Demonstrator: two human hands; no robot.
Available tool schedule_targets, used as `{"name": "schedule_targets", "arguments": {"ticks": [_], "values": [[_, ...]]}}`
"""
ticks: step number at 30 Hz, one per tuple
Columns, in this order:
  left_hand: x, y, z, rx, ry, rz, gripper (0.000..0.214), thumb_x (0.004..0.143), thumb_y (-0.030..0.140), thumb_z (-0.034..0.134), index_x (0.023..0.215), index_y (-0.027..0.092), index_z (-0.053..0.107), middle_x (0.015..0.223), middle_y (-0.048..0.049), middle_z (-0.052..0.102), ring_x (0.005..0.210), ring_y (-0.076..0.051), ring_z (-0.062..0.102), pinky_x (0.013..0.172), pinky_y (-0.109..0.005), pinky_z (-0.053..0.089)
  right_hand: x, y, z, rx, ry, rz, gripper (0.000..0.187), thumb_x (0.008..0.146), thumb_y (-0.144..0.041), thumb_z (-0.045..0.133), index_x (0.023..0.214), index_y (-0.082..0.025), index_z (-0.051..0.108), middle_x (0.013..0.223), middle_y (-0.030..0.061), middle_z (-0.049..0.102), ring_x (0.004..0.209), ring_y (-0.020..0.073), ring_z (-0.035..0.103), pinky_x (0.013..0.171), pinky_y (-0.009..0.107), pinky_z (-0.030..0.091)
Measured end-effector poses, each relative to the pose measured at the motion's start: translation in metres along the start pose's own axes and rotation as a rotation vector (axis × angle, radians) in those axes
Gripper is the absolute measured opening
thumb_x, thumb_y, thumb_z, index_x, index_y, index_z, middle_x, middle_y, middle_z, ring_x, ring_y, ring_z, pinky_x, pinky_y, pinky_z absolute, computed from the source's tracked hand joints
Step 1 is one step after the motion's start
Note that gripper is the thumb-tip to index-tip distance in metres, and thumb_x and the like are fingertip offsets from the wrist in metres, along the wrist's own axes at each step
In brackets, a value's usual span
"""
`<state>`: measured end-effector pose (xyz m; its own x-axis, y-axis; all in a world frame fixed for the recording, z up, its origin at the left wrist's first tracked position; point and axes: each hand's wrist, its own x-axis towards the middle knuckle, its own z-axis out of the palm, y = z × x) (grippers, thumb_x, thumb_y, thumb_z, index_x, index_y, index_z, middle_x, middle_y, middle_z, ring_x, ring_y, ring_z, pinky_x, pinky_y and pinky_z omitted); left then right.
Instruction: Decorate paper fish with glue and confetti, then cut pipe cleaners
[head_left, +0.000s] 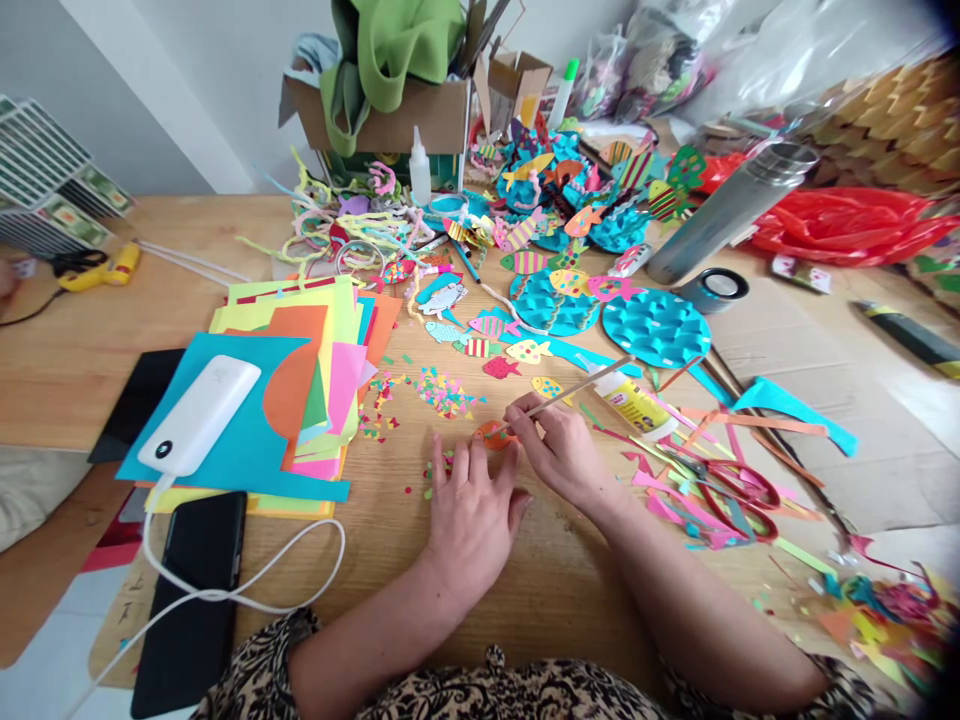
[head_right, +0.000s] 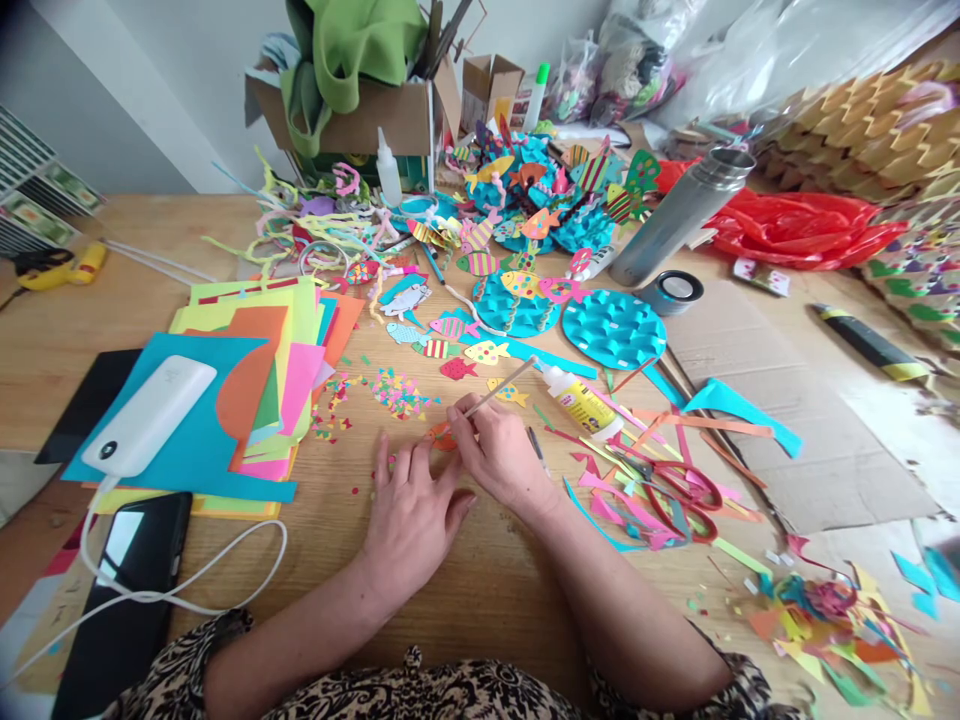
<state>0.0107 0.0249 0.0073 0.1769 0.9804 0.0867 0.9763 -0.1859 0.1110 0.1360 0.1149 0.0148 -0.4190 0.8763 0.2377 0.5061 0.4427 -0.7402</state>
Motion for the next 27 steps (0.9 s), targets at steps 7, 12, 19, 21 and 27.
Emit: {"name": "schedule_targets", "arguments": {"ticks": [7, 12, 19, 21, 27], "values": [[-0.0003, 0.0001, -0.0014, -0.004, -0.003, 0.0, 0.055, 0.089, 0.048, 0.055, 0.14, 0.028, 0.046, 0.119, -0.0126, 0.054, 0.111, -0.029, 0.049, 0.112, -0.063, 0.024, 0.0005, -0.0004, 0.0001, 0.005, 0.01, 0.006, 0.031, 0.098, -0.027, 0.041, 0.07, -0.021, 0.051, 0.077, 0.0051, 0.065, 0.066, 0.0153, 0.061, 0.063, 0.028, 0.045], [0.0003, 0.0, -0.0019, -0.002, -0.008, -0.001, 0.054, 0.089, 0.048, 0.055, 0.139, 0.029, 0.047, 0.118, -0.0121, 0.054, 0.111, -0.029, 0.049, 0.112, -0.063, 0.024, 0.0003, -0.0003, 0.0, -0.01, 0.011, -0.004, 0.03, 0.098, -0.027, 0.041, 0.071, -0.02, 0.052, 0.076, 0.0051, 0.065, 0.067, 0.0155, 0.061, 0.064, 0.029, 0.045], [0.0004, 0.0001, -0.0019, -0.003, -0.015, -0.004, 0.054, 0.09, 0.05, 0.052, 0.14, 0.029, 0.047, 0.12, -0.0125, 0.053, 0.112, -0.029, 0.049, 0.112, -0.063, 0.023, 0.0003, 0.0009, 0.0005, -0.005, 0.007, -0.003, 0.03, 0.097, -0.025, 0.042, 0.069, -0.021, 0.05, 0.076, 0.0041, 0.064, 0.065, 0.0146, 0.061, 0.062, 0.027, 0.043], [0.0004, -0.0001, -0.002, -0.004, -0.012, -0.002, 0.054, 0.09, 0.049, 0.053, 0.139, 0.028, 0.048, 0.119, -0.0128, 0.053, 0.112, -0.029, 0.049, 0.112, -0.063, 0.024, 0.0004, 0.0009, 0.0007, -0.008, 0.012, -0.006, 0.032, 0.097, -0.026, 0.042, 0.067, -0.021, 0.049, 0.076, 0.0042, 0.064, 0.065, 0.0144, 0.06, 0.062, 0.027, 0.043], [0.0009, -0.0002, -0.0026, -0.016, -0.003, 0.004, 0.054, 0.09, 0.049, 0.054, 0.139, 0.028, 0.048, 0.12, -0.0132, 0.054, 0.111, -0.029, 0.048, 0.111, -0.063, 0.025, 0.0007, 0.0003, 0.0004, 0.016, 0.018, 0.033, 0.034, 0.098, -0.03, 0.041, 0.067, -0.021, 0.05, 0.076, 0.0057, 0.065, 0.065, 0.0154, 0.062, 0.061, 0.028, 0.047]]}}
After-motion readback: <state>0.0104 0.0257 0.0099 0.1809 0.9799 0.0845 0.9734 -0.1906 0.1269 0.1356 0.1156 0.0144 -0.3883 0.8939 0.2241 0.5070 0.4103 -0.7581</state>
